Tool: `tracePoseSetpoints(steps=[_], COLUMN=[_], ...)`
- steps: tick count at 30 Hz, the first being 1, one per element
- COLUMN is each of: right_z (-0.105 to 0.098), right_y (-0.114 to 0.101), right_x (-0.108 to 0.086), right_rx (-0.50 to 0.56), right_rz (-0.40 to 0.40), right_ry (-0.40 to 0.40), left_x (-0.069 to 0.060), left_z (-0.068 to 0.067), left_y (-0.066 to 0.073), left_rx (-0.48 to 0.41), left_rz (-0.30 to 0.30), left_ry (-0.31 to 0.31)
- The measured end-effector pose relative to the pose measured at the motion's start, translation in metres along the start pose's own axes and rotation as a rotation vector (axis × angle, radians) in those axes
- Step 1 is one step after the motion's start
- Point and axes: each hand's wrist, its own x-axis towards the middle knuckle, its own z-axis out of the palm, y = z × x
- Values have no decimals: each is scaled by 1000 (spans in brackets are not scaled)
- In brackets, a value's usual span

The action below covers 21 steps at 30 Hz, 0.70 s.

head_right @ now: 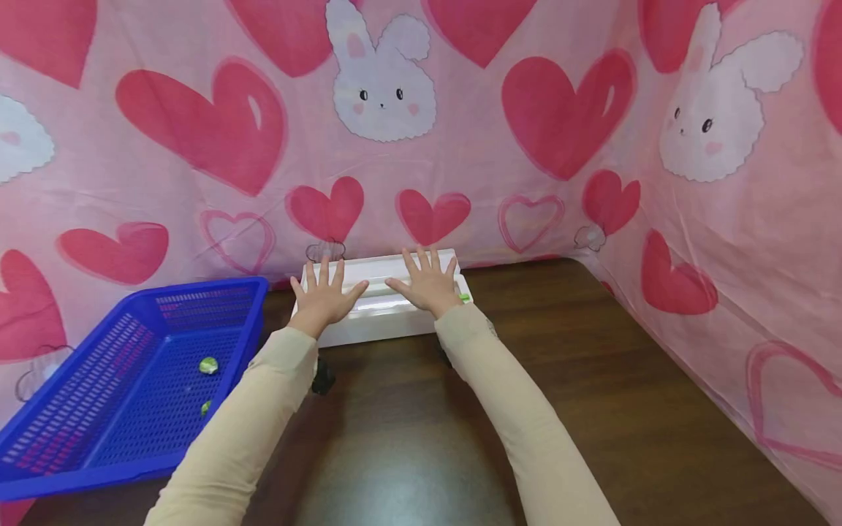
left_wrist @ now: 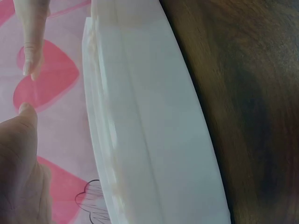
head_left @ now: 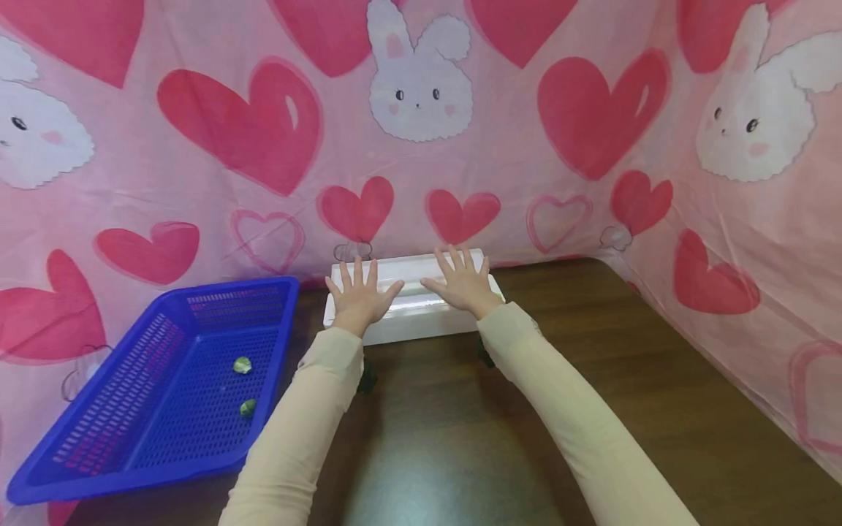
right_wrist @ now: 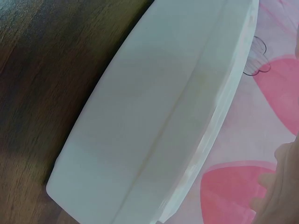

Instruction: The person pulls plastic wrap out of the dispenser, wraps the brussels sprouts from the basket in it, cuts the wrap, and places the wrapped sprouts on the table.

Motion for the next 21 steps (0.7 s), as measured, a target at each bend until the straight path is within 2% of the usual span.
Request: tracePoseSetpoints(steps=[13,21], right_z=[-8,-10], right_y=[4,7], right_x=[-5,-8], right_rx=[1,-3], right_rz=[-13,-24], right_ry=[-1,6], left_x=[-3,-5], left_z=[-4,-4], left_y=[-1,-6], left_rx=[-6,-13], left_rz=[5,2], left_ry=[16,16])
